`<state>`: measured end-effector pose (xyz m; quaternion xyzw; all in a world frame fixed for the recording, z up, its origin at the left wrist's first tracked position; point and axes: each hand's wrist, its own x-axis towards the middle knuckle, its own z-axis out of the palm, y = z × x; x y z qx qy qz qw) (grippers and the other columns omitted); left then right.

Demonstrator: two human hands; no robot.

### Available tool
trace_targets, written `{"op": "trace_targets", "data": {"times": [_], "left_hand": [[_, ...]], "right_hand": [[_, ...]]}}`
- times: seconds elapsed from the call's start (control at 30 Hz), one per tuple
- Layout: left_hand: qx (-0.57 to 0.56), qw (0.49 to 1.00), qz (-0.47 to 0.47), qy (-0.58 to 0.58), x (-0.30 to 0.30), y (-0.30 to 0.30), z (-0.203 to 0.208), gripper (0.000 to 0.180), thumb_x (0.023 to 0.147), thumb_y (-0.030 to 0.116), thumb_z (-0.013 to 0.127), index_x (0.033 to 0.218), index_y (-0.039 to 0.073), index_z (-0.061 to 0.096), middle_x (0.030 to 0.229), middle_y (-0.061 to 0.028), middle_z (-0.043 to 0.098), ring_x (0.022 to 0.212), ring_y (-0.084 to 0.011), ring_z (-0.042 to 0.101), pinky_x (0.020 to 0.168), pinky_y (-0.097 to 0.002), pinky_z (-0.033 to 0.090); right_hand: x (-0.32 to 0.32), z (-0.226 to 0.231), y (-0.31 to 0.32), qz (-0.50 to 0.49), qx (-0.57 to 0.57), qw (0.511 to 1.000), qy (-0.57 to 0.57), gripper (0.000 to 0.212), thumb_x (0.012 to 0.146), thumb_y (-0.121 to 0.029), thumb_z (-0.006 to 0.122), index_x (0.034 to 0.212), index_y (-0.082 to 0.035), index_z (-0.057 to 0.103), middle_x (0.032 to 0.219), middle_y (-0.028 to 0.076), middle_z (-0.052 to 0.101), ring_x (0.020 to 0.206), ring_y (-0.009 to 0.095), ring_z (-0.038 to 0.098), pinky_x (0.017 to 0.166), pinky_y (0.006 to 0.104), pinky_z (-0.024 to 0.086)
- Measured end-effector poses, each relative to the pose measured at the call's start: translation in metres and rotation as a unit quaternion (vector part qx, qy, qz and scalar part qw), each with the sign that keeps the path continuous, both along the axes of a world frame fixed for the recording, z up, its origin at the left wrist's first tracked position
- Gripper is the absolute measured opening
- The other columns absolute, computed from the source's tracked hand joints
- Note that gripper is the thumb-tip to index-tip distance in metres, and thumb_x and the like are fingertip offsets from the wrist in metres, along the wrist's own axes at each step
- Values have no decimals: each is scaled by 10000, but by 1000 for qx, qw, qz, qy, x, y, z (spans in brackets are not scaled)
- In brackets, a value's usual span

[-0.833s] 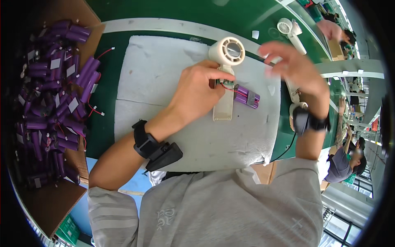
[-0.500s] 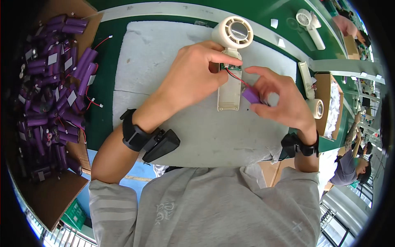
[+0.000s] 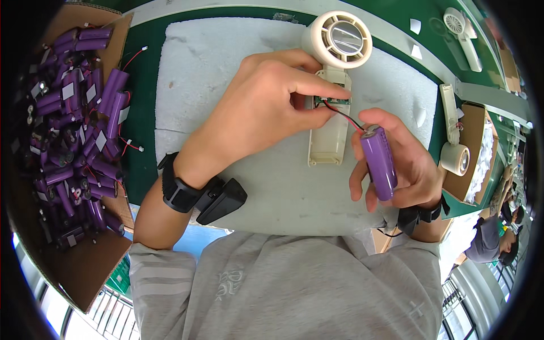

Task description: The person assembles portable fans by connecting battery pack wires to circuit boards, inserting the batteries into the fan handles, and placing the assembled fans onto a conveyor belt.

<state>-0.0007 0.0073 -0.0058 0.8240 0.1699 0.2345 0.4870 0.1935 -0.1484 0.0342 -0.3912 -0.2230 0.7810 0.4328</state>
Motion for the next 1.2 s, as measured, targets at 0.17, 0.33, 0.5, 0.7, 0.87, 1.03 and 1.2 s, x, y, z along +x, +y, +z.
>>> {"op": "trace_targets", "data": {"times": [0.17, 0.33, 0.5, 0.7, 0.87, 1.03, 1.2], "left_hand": [[56, 998, 6, -26, 2, -2, -3, 365, 660, -30, 758, 993, 120, 755, 964, -92, 654, 642, -111, 617, 552, -218, 490], [27, 999, 16, -5, 2, -6, 3, 358, 652, -41, 743, 975, 112, 759, 960, -91, 660, 617, -101, 612, 528, -212, 485], [32, 999, 28, -19, 4, -6, 3, 345, 652, -47, 724, 960, 103, 761, 949, -94, 666, 609, -96, 610, 514, -216, 482], [52, 998, 25, -32, 2, -6, 0, 344, 649, -46, 728, 961, 96, 759, 922, -112, 670, 614, -122, 620, 516, -221, 482], [81, 996, 15, -32, 0, -5, 2, 330, 658, -27, 749, 965, 93, 756, 921, -141, 668, 628, -176, 632, 522, -243, 480], [77, 996, 2, -35, -1, -3, 1, 313, 682, -15, 752, 978, 87, 751, 914, -154, 664, 629, -196, 628, 515, -261, 467], [90, 995, -11, -50, -1, 1, 0, 304, 701, -21, 743, 992, 69, 744, 880, -152, 658, 606, -190, 610, 497, -257, 444]], "right_hand": [[9, -6, 6, -9, 21, 998, -64, 984, 484, -26, 823, 1359, -18, 372, 1131, 147, 495, 929, 314, 637, 699, 350, 548], [7, -11, 7, -2, 282, 928, -242, 807, 520, -17, 790, 1271, -8, 494, 1160, 140, 525, 1006, 303, 584, 832, 401, 506], [-13, 2, 12, 60, 408, 762, -499, 731, 467, -37, 801, 1163, 25, 585, 1134, 171, 576, 968, 333, 576, 820, 408, 507], [-29, -6, 12, 43, 419, 715, -558, 703, 435, -47, 793, 1109, 32, 613, 1120, 190, 594, 953, 354, 576, 801, 419, 515], [-32, -17, 10, -1, 438, 690, -577, 646, 480, -68, 790, 1094, 30, 613, 1134, 197, 595, 968, 363, 585, 789, 426, 516], [-34, -17, 11, 8, 427, 676, -600, 549, 583, -136, 782, 1080, 29, 615, 1135, 203, 603, 991, 384, 592, 789, 433, 516], [-34, -15, 10, 47, 432, 630, -643, 463, 666, -189, 762, 1049, 34, 628, 1146, 218, 601, 1001, 391, 603, 781, 429, 524]]}}
